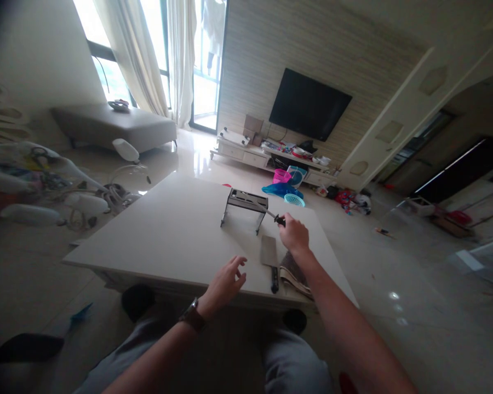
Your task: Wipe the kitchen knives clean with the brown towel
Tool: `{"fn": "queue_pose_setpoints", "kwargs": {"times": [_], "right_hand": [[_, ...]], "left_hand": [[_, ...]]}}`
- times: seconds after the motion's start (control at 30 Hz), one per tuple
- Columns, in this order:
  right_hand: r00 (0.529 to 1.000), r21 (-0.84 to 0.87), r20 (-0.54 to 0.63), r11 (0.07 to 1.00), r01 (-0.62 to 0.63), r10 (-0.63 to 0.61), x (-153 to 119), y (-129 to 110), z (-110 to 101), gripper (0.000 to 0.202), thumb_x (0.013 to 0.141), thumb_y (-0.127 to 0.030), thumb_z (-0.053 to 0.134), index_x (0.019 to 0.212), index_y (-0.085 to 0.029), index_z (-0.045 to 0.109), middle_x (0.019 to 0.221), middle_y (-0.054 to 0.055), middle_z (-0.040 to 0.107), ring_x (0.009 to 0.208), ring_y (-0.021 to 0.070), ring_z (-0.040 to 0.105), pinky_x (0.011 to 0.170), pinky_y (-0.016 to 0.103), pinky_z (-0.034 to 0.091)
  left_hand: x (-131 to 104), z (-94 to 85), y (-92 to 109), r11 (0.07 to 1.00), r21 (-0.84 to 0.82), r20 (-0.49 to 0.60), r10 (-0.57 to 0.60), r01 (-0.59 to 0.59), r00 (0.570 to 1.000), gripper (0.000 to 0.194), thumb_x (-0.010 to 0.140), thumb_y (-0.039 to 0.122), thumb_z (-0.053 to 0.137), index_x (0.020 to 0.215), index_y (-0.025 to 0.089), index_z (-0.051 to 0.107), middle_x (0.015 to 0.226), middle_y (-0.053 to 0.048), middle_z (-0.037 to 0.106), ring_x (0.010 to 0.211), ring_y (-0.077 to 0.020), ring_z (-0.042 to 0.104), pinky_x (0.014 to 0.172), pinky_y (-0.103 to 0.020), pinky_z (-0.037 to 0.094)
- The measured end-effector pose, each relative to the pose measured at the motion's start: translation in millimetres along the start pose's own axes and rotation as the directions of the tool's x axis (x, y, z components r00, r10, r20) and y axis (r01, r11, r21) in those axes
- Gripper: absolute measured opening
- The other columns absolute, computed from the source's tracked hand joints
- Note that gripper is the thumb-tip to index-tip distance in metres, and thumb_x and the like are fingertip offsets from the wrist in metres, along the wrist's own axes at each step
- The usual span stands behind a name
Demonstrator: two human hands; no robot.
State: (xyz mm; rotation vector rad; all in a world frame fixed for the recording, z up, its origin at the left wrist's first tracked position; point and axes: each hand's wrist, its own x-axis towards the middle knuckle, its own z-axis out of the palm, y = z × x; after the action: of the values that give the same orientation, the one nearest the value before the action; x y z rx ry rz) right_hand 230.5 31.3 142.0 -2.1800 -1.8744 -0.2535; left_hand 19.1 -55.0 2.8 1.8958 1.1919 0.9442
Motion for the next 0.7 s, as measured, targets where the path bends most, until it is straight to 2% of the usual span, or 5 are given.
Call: {"fn": "queue_pose_setpoints", "kwargs": {"times": [0.13, 0.27, 0.5, 0.7], "right_hand": [[0.991, -0.278, 0.082, 0.952, 0.129, -0.11, 42.7, -9.2, -35.5, 0.028, 0.095, -0.029, 0.056, 0.119, -0.023, 0.069, 0.11, 0.016, 0.075, 0.103, 0.0306, 0.072, 0.086, 0.038, 0.052], [0.975, -0.395, 0.136, 0.892, 0.218, -0.178, 65.8, -23.2, -53.2, 0.029, 0.095, -0.025, 0.055, 0.12, -0.02, 0.069, 0.113, 0.019, 0.074, 0.108, 0.0331, 0.071, 0.089, 0.042, 0.051], [0.965, -0.437, 0.171, 0.863, 0.253, -0.197, 82.1, -39.1, -63.1, 0.029, 0.094, -0.023, 0.058, 0.12, -0.019, 0.07, 0.115, 0.018, 0.075, 0.109, 0.031, 0.071, 0.091, 0.041, 0.051], [0.962, -0.443, 0.185, 0.857, 0.262, -0.199, 86.2, -42.5, -60.5, 0.031, 0.091, -0.022, 0.061, 0.12, -0.02, 0.071, 0.113, 0.017, 0.075, 0.106, 0.031, 0.072, 0.087, 0.04, 0.052]], "left_hand": [[1.2, -5.9, -2.9, 1.0, -0.007, -0.039, -0.017, 0.017, 0.999, 0.031, 0.09, 0.017, 0.053, 0.12, 0.023, 0.057, 0.12, -0.006, 0.063, 0.082, -0.0148, 0.066, 0.082, -0.031, 0.05], [0.9, -12.0, -3.9, 1.0, -0.014, -0.056, -0.023, 0.022, 0.998, 0.031, 0.091, 0.018, 0.053, 0.121, 0.023, 0.057, 0.119, -0.007, 0.062, 0.085, -0.0158, 0.067, 0.082, -0.031, 0.05], [0.5, -15.2, -4.6, 0.999, -0.016, -0.058, -0.03, 0.029, 0.998, 0.032, 0.091, 0.018, 0.052, 0.123, 0.022, 0.056, 0.122, -0.008, 0.061, 0.087, -0.0161, 0.068, 0.081, -0.031, 0.05], [2.2, -14.6, -2.2, 0.999, -0.033, -0.067, -0.029, 0.027, 0.997, 0.031, 0.091, 0.018, 0.053, 0.122, 0.022, 0.056, 0.122, -0.008, 0.061, 0.086, -0.0162, 0.067, 0.081, -0.031, 0.05]]}}
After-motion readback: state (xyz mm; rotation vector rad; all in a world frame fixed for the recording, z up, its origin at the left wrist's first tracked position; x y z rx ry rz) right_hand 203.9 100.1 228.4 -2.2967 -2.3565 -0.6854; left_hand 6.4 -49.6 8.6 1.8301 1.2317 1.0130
